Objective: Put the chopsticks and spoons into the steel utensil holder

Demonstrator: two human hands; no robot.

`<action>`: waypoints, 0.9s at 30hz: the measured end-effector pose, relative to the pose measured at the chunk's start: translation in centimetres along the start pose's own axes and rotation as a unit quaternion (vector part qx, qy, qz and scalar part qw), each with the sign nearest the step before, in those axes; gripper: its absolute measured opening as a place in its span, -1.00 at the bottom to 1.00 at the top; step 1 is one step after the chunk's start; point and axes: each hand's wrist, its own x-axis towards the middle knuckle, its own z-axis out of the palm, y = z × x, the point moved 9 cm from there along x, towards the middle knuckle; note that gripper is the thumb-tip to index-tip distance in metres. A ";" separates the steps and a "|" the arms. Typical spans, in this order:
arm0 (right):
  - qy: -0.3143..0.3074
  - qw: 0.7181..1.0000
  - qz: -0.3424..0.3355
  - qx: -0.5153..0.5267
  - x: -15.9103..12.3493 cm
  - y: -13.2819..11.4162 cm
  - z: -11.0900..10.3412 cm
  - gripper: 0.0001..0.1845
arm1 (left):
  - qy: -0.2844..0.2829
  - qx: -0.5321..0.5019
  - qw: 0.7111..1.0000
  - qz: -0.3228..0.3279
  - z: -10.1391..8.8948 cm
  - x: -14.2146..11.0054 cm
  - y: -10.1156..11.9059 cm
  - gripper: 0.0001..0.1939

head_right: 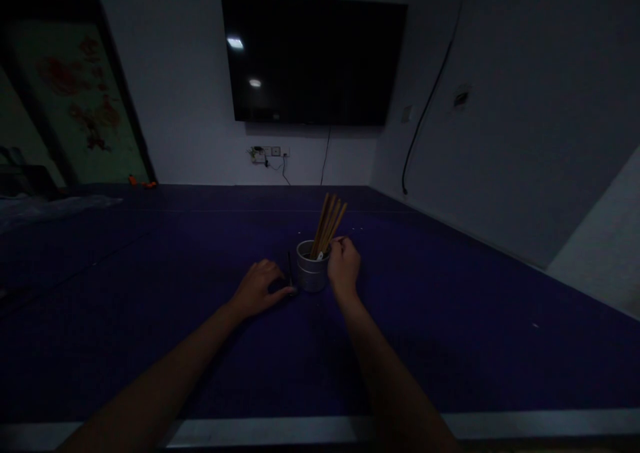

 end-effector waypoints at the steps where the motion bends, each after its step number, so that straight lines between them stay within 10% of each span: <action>1: -0.002 1.000 -0.002 -0.011 -0.1 0.0 0.1 -0.74 | -0.007 -0.006 1.000 0.009 0.2 0.0 0.2 -0.59; 13: 0.011 0.997 0.017 -0.079 -0.4 0.4 -0.1 -0.69 | -0.042 -0.023 0.996 0.069 1.8 -0.1 1.0 -0.71; 18: 0.110 0.992 -0.010 -0.065 -0.8 -1.0 -2.5 -0.60 | -0.040 -0.012 0.995 0.086 1.9 -0.2 1.4 -0.78; 22: 0.183 0.972 -0.134 -0.064 -2.4 -4.5 -4.2 -0.61 | -0.025 0.006 0.992 0.124 1.8 -0.3 2.3 -0.86; 27: 0.095 0.918 -0.372 -0.099 -6.4 -9.5 -1.5 -0.70 | 0.088 0.076 0.984 0.132 -0.4 -0.3 2.7 -0.74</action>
